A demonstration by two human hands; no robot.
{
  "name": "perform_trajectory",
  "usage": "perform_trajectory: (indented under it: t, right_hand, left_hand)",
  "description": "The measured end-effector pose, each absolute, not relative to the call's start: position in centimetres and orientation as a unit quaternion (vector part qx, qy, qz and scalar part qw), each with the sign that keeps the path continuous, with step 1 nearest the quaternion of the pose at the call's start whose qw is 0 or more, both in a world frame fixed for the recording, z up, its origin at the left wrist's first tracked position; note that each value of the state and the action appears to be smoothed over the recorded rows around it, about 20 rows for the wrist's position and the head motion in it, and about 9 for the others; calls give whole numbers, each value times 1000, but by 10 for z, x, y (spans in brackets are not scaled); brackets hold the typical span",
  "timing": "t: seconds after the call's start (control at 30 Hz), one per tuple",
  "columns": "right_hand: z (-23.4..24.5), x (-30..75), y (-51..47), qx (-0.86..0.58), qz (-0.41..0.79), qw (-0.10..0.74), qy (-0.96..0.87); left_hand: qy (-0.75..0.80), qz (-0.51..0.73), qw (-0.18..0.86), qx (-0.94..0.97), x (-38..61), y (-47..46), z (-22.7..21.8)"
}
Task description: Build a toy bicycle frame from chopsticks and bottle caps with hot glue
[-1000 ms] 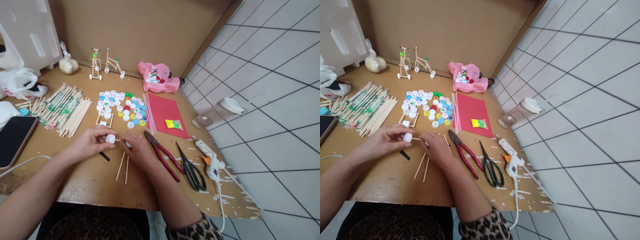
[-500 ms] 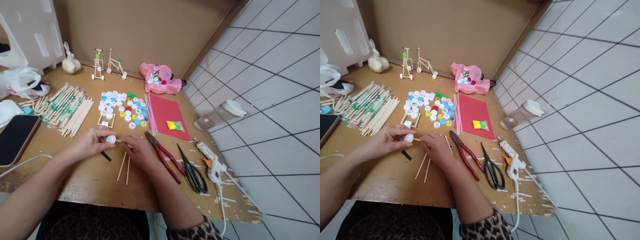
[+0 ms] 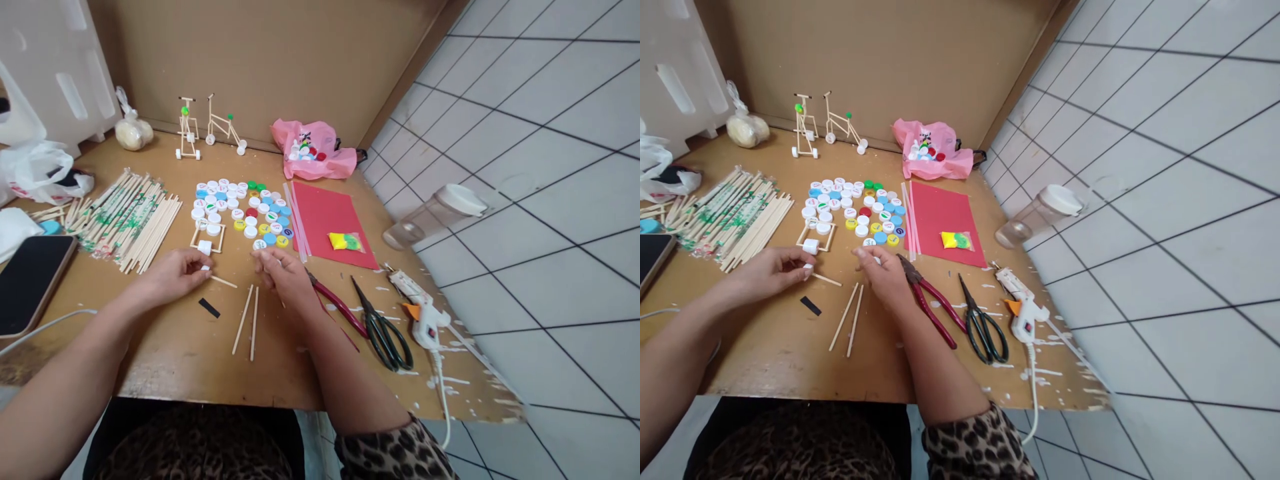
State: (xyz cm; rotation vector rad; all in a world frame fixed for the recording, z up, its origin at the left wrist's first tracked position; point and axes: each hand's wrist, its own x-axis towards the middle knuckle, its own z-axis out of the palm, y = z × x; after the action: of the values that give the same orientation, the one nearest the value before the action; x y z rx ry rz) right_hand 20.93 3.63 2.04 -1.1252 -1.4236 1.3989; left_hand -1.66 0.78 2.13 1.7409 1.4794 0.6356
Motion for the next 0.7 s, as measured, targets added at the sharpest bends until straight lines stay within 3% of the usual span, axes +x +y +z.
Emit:
perform_trajectory:
  t: [0.1,0.23,0.57,0.7]
  right_hand:
    - [26,207,38,-431,694,401,-415]
    - [30,204,40,-407,773,389,-292]
    - [38,204,36,-357,819,357,-272]
    - [37,199,31,-343,822,350,-291]
  left_hand:
    - [588,251,320,699,-18,10,20]
    - [574,279,257,726,-20,12,17]
    - [501,426,136,741,10,-6,27]
    - [462,427,147,763,34,-11,27]
